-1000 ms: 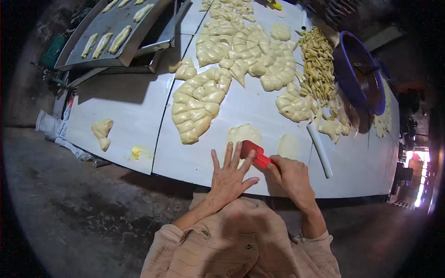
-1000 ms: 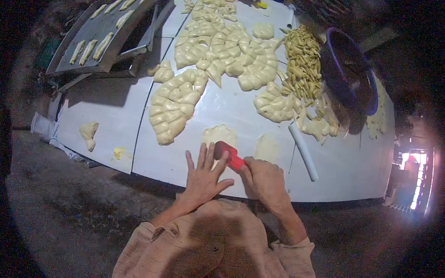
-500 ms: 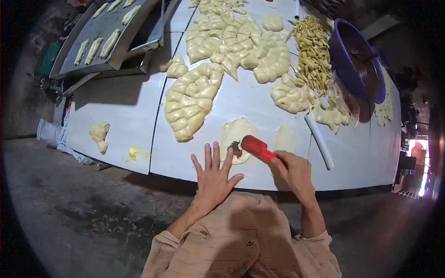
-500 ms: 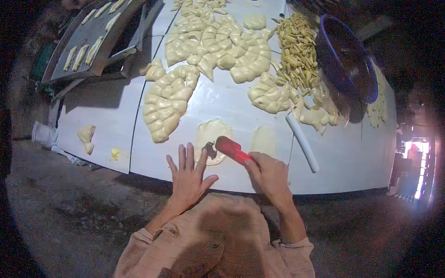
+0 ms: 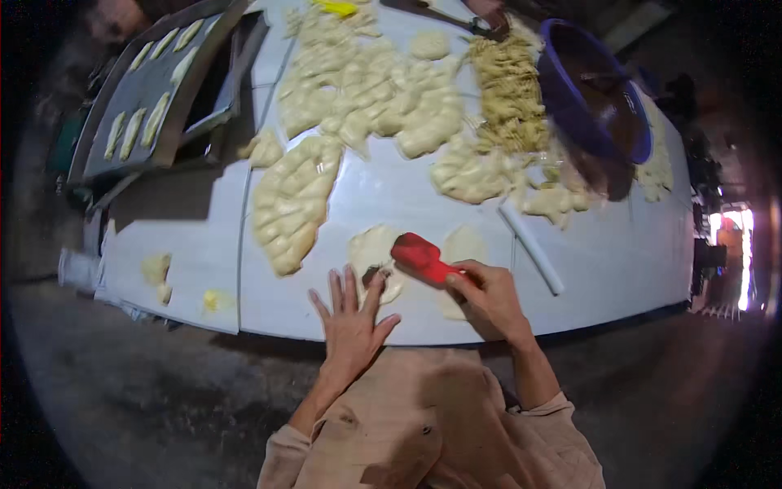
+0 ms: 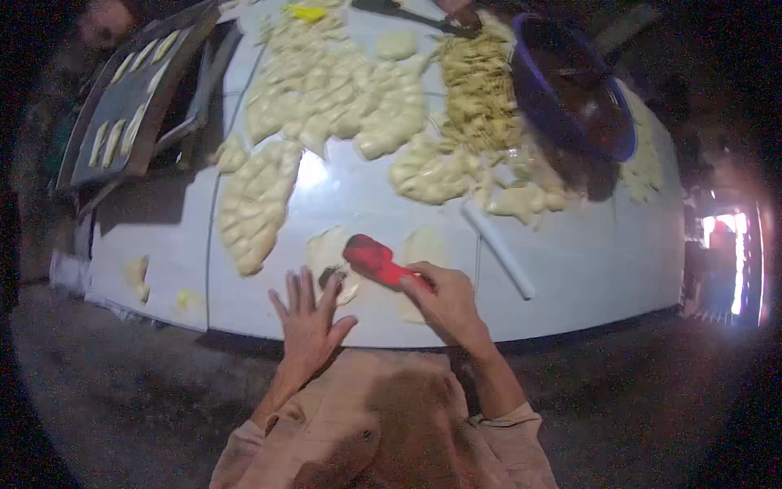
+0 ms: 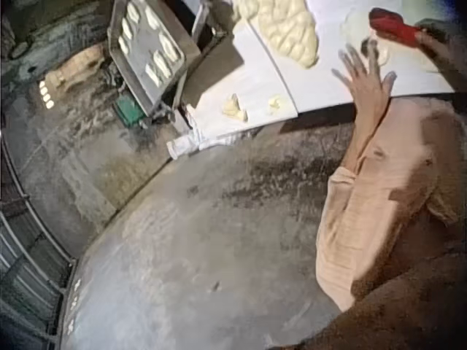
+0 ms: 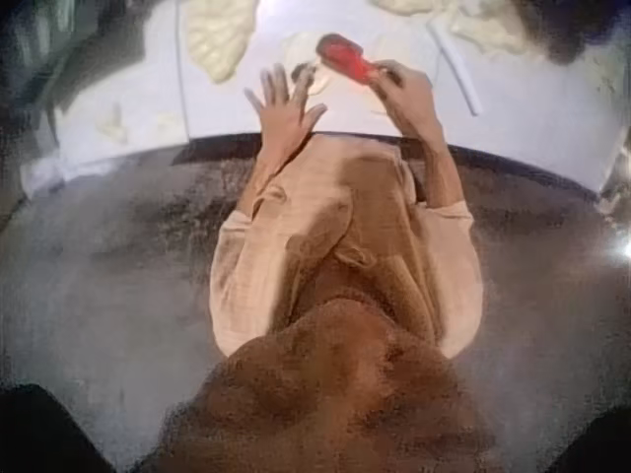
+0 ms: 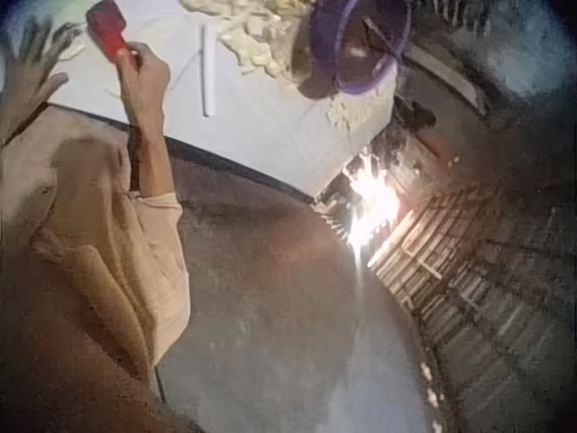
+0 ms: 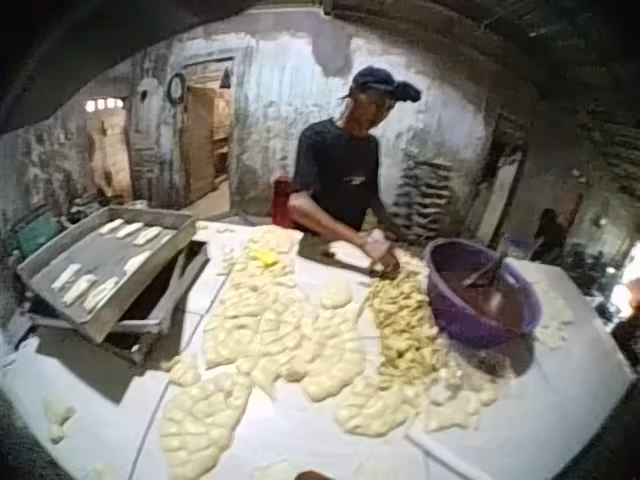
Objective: The person flattens pieces of dough by hand and with a rolling pin, spreads chocolate filling onto the dough using a spatula, adds sliced bananas, rolls the dough over the filling, and places the rolled dough onto a baking tray.
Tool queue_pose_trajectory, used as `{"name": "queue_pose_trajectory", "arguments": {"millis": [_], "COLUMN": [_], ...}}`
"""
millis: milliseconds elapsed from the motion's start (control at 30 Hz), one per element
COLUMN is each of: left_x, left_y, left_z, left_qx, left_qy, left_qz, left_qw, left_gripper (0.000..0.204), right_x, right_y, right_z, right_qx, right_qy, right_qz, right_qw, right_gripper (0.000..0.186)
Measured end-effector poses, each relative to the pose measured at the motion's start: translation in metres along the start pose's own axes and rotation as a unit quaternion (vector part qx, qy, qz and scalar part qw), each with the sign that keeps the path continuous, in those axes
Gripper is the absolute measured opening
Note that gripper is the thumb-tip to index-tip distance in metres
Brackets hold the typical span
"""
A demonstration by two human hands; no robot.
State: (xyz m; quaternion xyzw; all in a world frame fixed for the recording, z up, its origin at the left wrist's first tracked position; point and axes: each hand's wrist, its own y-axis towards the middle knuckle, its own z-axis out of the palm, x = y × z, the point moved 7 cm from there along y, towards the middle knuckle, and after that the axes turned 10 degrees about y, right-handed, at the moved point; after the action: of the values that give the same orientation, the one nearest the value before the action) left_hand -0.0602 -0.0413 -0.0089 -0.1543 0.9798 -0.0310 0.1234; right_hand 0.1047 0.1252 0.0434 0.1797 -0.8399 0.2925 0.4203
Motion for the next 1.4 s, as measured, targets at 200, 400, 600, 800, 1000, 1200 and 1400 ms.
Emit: {"name": "queue_pose_trajectory", "arguments": {"millis": [200,400,600,800,1000,1200,1400], "left_x": [0.001,0.007,0.006,0.007,0.008,0.002,0.011], "left_y": [0.009,-0.003,-0.022,-0.039,-0.033,-0.033,-0.033], "left_z": [0.007,0.007,0.029,0.027,0.030,0.023,0.027], "left_qx": [0.012,-0.011,-0.019,-0.138,-0.110,-0.143,-0.166], "left_qy": [0.004,0.013,0.095,0.139,0.098,0.096,0.058], "left_qz": [-0.014,-0.025,0.009,0.058,0.045,0.104,0.027], "left_qw": [1.000,1.000,0.995,0.979,0.988,0.980,0.984], "left_gripper": [0.078,0.084,0.073,0.090,0.050,0.059,0.058], "right_x": [-0.031,-0.037,-0.032,-0.028,-0.101,-0.116,-0.059], "right_y": [0.026,0.037,0.073,0.032,0.041,0.061,0.089], "right_z": [-0.077,-0.282,-0.324,-0.279,-0.281,-0.266,-0.239], "right_qx": [-0.080,-0.449,-0.483,-0.444,-0.402,-0.415,-0.423], "right_qy": [0.321,0.047,-0.387,-0.283,-0.061,-0.342,-0.182], "right_qz": [0.077,-0.139,-0.063,-0.026,0.030,0.066,-0.189], "right_qw": [0.941,0.881,0.783,0.850,0.913,0.840,0.867], "right_gripper": [0.026,0.028,0.034,0.031,0.036,0.039,0.028]}}
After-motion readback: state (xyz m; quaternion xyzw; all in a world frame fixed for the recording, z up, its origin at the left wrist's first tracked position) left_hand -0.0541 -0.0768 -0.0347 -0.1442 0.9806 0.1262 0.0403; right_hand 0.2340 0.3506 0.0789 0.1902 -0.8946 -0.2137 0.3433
